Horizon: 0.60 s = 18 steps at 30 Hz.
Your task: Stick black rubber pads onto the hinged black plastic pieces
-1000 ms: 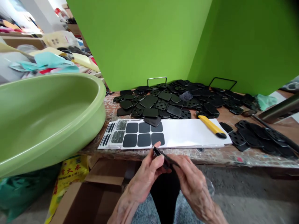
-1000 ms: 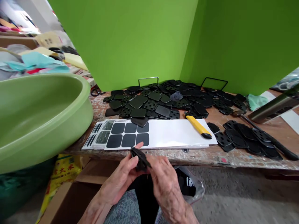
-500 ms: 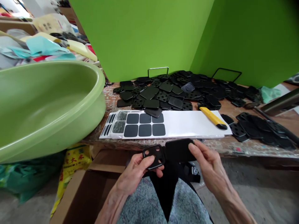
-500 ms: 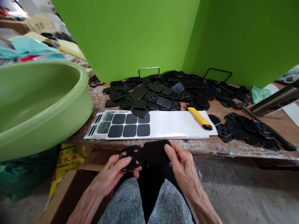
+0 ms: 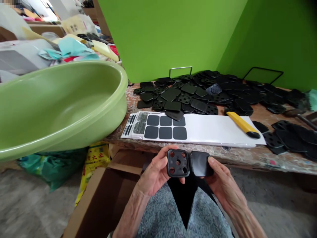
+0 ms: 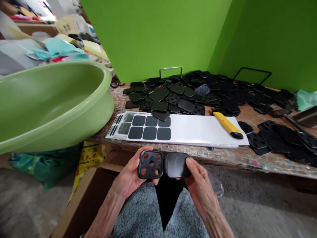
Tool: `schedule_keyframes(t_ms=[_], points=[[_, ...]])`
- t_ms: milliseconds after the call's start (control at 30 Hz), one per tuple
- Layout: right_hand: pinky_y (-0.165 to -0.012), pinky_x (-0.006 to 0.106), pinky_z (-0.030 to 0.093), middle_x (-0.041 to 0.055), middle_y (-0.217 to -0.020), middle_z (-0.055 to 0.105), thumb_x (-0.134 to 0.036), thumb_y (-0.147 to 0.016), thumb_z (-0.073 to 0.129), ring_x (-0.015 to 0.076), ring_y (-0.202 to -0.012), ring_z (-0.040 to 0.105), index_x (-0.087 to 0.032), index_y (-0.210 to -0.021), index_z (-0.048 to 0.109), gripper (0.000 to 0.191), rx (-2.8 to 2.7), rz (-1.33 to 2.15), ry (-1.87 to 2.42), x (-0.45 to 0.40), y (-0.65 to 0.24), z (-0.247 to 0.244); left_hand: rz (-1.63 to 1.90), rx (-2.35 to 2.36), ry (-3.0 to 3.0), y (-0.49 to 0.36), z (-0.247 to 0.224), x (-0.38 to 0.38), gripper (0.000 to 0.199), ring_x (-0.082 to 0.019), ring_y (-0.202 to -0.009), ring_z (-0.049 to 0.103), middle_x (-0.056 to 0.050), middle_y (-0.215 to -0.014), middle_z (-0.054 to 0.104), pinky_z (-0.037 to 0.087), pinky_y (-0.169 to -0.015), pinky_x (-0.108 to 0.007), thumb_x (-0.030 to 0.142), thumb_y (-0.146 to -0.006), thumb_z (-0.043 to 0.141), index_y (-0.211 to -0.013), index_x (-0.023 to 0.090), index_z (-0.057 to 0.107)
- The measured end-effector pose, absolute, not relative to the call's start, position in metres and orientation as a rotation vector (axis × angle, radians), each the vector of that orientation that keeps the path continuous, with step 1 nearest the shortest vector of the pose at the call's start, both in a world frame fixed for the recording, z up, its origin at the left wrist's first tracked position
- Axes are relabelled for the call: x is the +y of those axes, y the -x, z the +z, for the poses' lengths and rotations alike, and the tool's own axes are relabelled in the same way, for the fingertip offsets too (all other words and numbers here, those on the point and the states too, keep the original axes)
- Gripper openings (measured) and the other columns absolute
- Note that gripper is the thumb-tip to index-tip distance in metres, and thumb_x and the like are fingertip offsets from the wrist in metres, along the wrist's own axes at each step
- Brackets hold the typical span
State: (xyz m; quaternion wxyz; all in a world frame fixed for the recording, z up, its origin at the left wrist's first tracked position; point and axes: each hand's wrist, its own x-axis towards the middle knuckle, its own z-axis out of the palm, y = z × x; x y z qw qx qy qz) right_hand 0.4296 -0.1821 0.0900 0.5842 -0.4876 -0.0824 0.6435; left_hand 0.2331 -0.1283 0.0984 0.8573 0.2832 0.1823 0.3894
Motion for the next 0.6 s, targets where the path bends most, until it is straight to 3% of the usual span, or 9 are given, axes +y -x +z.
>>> schedule_keyframes(t_ms=[100,167,267,333,400,500,533,600], points=[[-0.060,0.024,0.051,0.0054,-0.089,0.068,-0.034,-0.076,0.077,0.0146,-0.073,0.059,-0.014,-0.092,0.071,0.026,-0.171,1.494,1.094,-0.185,-0.419,0.081,0.887,0.477,-0.574,-0.238,0.102,-0.130,0.030,-0.020,-0.069,0.064,-0.008,-0.099,0.066,0.052,-0.056,-0.031,0.044,-0.091,0.048,-0.110,0.025,0.061],[-0.060,0.024,0.051,0.0061,-0.093,0.067,-0.037,-0.078,0.075,0.0155,-0.075,0.059,-0.014,-0.094,0.070,0.028,-0.200,1.436,1.105,-0.187,-0.409,0.078,0.932,0.533,-0.571,-0.244,0.107,-0.134,0.036,-0.019,-0.075,0.064,-0.007,-0.103,0.065,0.054,-0.065,-0.032,0.047,-0.086,0.055,-0.116,0.027,0.059],[-0.062,0.027,0.052,0.0073,-0.093,0.067,-0.046,-0.087,0.060,0.0185,-0.077,0.061,-0.015,-0.102,0.067,0.035,-0.519,1.326,1.267,-0.181,-0.405,0.082,1.062,0.739,-0.517,-0.252,0.116,-0.136,0.039,-0.021,-0.100,0.060,-0.005,-0.108,0.065,0.049,-0.087,-0.031,0.035,-0.079,0.067,-0.117,0.027,0.060],[-0.065,0.028,0.051,0.0063,-0.089,0.067,-0.047,-0.095,0.045,0.0183,-0.076,0.061,-0.016,-0.103,0.065,0.038,-1.028,1.041,1.541,-0.166,-0.420,0.088,1.125,0.875,-0.428,-0.253,0.122,-0.132,0.027,-0.023,-0.108,0.057,-0.004,-0.102,0.067,0.048,-0.090,-0.031,0.028,-0.079,0.065,-0.106,0.025,0.064],[-0.075,0.029,0.050,0.0067,-0.094,0.066,-0.039,-0.098,0.036,0.0188,-0.084,0.061,-0.017,-0.106,0.063,0.035,-1.490,0.496,1.843,-0.141,-0.453,0.098,1.118,0.926,-0.388,-0.251,0.128,-0.126,0.020,-0.026,-0.108,0.057,-0.004,-0.091,0.067,0.050,-0.088,-0.033,0.029,-0.079,0.062,-0.098,0.023,0.066],[-0.097,0.048,0.035,0.0190,-0.120,0.055,-0.026,-0.093,0.042,0.0314,-0.113,0.047,-0.010,-0.120,0.055,0.034,-1.528,-0.001,2.087,-0.096,-0.518,0.108,1.014,0.962,-0.427,-0.246,0.137,-0.119,0.018,-0.027,-0.098,0.060,-0.005,-0.078,0.064,0.050,-0.086,-0.036,0.033,-0.079,0.060,-0.089,0.019,0.066],[-0.096,0.055,0.031,0.0226,-0.121,0.053,-0.023,-0.091,0.043,0.0363,-0.114,0.044,-0.008,-0.120,0.054,0.035,-1.512,-0.083,2.154,-0.082,-0.538,0.109,0.964,0.973,-0.431,-0.245,0.139,-0.119,0.019,-0.026,-0.094,0.061,-0.004,-0.077,0.064,0.050,-0.085,-0.035,0.034,-0.079,0.059,-0.088,0.019,0.067],[-0.091,0.060,0.030,0.0227,-0.110,0.058,-0.018,-0.086,0.046,0.0395,-0.108,0.045,-0.009,-0.111,0.059,0.029,-1.537,-0.159,2.249,-0.057,-0.569,0.108,0.878,0.977,-0.426,-0.246,0.141,-0.119,0.019,-0.025,-0.091,0.060,-0.004,-0.079,0.063,0.049,-0.082,-0.034,0.034,-0.078,0.058,-0.086,0.019,0.066]])
